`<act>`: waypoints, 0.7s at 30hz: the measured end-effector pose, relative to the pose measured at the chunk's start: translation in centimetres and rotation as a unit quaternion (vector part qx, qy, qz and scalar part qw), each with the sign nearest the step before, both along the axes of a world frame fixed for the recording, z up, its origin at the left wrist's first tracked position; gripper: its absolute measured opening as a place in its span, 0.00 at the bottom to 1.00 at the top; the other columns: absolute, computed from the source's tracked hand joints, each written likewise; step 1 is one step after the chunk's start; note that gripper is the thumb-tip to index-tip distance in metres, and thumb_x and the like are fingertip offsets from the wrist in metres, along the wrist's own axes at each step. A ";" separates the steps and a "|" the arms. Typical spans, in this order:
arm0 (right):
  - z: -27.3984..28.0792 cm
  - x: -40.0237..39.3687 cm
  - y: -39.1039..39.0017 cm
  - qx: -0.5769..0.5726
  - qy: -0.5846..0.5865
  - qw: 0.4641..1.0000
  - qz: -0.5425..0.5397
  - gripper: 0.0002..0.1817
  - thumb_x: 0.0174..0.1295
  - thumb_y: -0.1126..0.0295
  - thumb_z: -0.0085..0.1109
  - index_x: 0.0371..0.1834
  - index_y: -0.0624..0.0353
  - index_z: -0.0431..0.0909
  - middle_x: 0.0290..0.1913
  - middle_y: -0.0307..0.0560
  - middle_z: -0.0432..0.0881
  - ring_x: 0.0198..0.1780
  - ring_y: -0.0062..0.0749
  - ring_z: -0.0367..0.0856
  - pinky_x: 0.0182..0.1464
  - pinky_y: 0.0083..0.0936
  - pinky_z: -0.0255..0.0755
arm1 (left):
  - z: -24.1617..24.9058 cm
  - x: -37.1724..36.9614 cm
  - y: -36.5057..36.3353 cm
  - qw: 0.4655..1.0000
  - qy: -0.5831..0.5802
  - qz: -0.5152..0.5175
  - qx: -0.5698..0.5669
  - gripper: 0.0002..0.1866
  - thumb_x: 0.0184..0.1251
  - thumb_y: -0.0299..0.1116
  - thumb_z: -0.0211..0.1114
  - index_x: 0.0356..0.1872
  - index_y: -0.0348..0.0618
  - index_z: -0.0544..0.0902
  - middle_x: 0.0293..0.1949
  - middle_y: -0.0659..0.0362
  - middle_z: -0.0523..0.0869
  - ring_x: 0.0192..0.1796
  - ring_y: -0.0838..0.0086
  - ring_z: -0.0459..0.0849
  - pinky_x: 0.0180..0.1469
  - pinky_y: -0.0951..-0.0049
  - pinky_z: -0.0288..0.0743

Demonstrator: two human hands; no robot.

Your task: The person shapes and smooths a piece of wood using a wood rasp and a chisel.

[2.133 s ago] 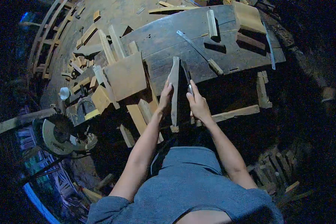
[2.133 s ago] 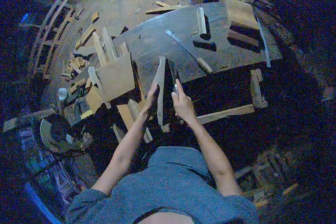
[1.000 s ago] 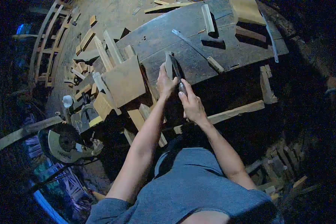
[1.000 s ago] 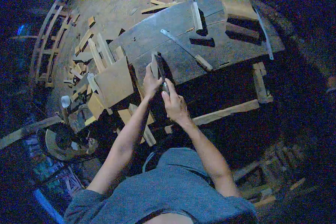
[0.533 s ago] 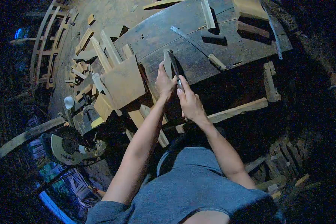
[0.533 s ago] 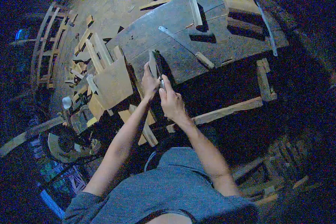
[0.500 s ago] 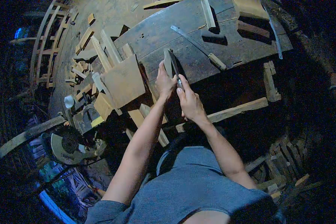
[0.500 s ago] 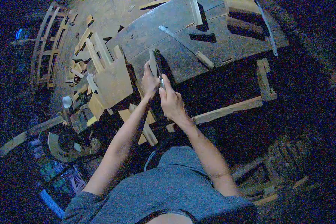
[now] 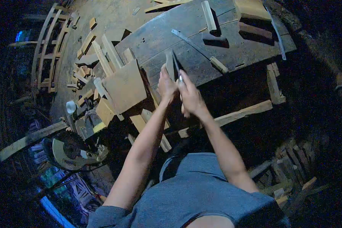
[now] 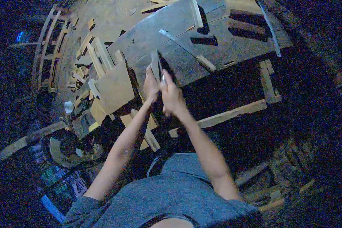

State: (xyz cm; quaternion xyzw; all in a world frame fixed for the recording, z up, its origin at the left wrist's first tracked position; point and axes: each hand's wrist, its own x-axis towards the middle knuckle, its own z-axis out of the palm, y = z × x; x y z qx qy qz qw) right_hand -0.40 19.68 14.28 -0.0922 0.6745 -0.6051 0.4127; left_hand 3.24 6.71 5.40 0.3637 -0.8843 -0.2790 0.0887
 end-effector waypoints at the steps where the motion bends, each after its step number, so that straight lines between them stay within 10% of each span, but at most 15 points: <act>1: -0.8 -0.9 -0.8 -0.025 0.012 0.999 -0.023 0.27 0.72 0.62 0.38 0.73 0.54 0.53 0.17 0.44 0.72 0.11 0.29 0.74 0.14 0.29 0.71 | 0.0 -0.1 0.1 1.000 0.007 -0.012 0.014 0.41 0.48 0.38 0.72 0.64 0.50 0.60 0.52 0.48 0.78 0.51 0.47 0.80 0.46 0.50 0.75; 18: 1.1 -2.1 0.9 0.021 -0.027 0.999 0.039 0.27 0.72 0.63 0.37 0.74 0.50 0.54 0.20 0.41 0.68 0.10 0.27 0.71 0.15 0.27 0.70 | 0.8 0.3 0.3 1.000 0.002 -0.008 0.028 0.40 0.46 0.36 0.69 0.64 0.54 0.61 0.53 0.47 0.78 0.52 0.46 0.79 0.49 0.51 0.75; 19: 0.4 -3.1 0.2 0.051 -0.041 0.996 0.064 0.28 0.71 0.62 0.38 0.73 0.53 0.53 0.27 0.58 0.81 0.13 0.36 0.78 0.21 0.35 0.77 | 1.1 0.3 0.4 0.999 -0.003 -0.009 0.042 0.40 0.46 0.37 0.69 0.64 0.54 0.61 0.53 0.48 0.78 0.52 0.47 0.79 0.49 0.51 0.75; 21: 1.1 -2.2 0.8 0.041 -0.013 0.997 0.056 0.28 0.71 0.62 0.38 0.74 0.53 0.53 0.25 0.57 0.81 0.13 0.36 0.77 0.20 0.34 0.76 | 1.5 -1.0 -0.4 0.999 -0.001 -0.013 0.048 0.40 0.46 0.37 0.69 0.64 0.53 0.61 0.53 0.48 0.77 0.51 0.47 0.79 0.49 0.51 0.75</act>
